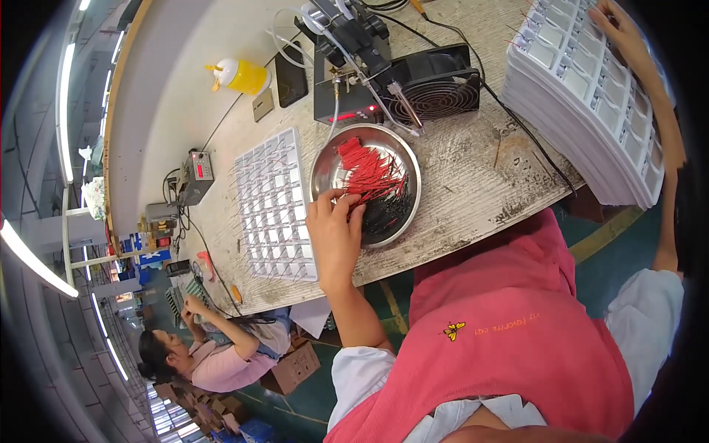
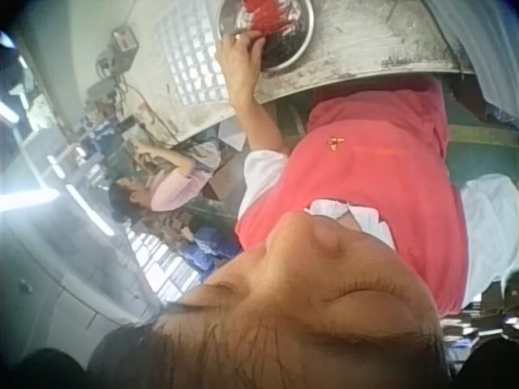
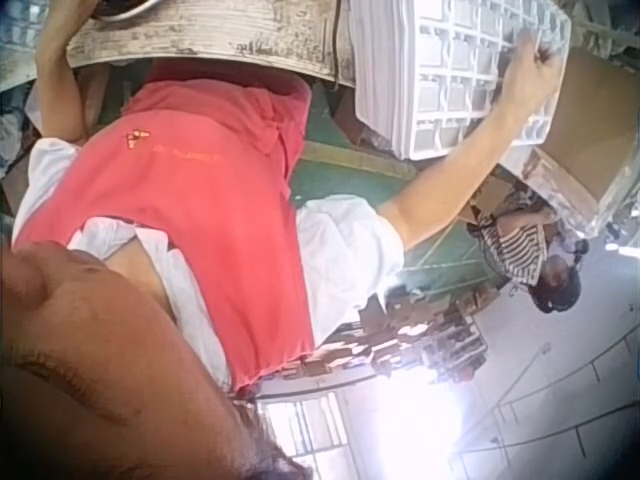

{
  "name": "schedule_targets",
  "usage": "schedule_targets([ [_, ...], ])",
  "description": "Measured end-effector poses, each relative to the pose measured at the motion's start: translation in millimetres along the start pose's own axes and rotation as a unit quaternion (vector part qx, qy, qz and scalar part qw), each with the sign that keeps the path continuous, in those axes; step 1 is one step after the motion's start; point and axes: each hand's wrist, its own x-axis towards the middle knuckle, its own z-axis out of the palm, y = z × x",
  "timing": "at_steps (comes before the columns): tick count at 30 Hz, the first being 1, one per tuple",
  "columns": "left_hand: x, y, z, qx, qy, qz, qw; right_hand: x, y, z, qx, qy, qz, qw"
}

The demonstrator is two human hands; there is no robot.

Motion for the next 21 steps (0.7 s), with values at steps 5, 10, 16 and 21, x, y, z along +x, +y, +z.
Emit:
schedule_targets([
  [5,-1.2,-0.4,1.3,0.001,0.001,0.005,1.000,-0.1,-0.7,1.9,0.001,0.002,-0.003,1.000],
  [10,-0.2,-2.5,4.8,-0.012,0.011,0.016,1.000,-1.8,-5.6,-2.5,-0.030,0.008,0.005,1.000],
  [16,-2.4,-5.3,10.3,-0.016,0.029,0.029,0.999,-0.5,-4.1,-0.6,-0.035,0.002,0.005,0.999],
  [21,-2.9,-6.8,13.2,-0.016,0.055,0.039,0.998,0.1,-1.4,-0.3,-0.007,-0.003,0.008,1.000],
])
